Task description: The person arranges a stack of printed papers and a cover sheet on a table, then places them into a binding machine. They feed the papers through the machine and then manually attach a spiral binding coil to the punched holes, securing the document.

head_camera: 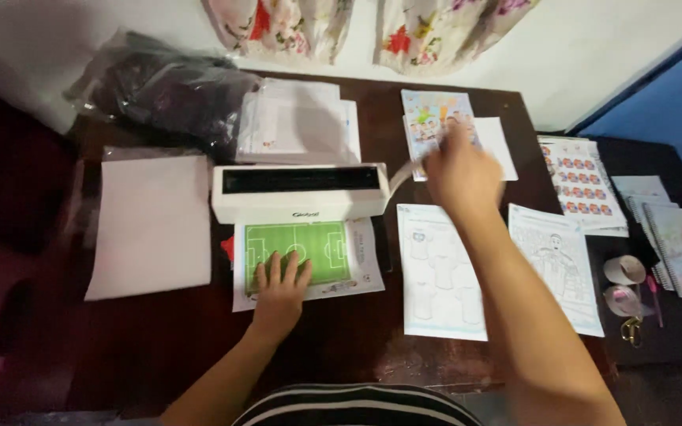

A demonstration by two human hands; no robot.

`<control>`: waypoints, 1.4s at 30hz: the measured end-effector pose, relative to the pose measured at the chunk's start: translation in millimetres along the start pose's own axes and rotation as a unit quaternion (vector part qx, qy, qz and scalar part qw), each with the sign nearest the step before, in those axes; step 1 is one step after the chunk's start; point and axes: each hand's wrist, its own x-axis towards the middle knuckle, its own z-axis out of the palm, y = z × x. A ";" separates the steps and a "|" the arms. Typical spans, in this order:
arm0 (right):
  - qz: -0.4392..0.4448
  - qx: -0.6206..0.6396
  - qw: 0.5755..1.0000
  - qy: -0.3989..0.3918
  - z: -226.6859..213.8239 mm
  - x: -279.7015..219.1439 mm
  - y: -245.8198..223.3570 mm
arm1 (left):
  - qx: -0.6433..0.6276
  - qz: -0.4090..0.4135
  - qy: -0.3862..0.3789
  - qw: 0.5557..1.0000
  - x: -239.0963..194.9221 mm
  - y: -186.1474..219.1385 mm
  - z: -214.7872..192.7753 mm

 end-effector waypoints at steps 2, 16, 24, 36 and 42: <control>0.029 -0.014 0.999 -0.022 24.7 65.4 1.5 | 0.002 0.000 -0.012 1.000 2.1 -1.0 4.6; 0.159 0.107 0.955 -0.227 -47.4 -146.6 209.4 | -0.021 0.039 -0.063 0.997 -55.0 39.4 -10.5; 0.264 0.084 0.942 -0.188 -45.9 -282.2 361.4 | -0.384 -0.271 -0.061 0.880 101.1 154.3 -60.4; 0.341 0.028 0.932 -0.118 29.1 -301.3 440.0 | -0.406 -0.263 -0.107 0.869 106.9 196.5 160.5; 0.396 -0.037 0.901 -0.174 28.4 -269.1 418.1 | -0.181 -0.275 -0.081 0.941 116.2 221.7 116.6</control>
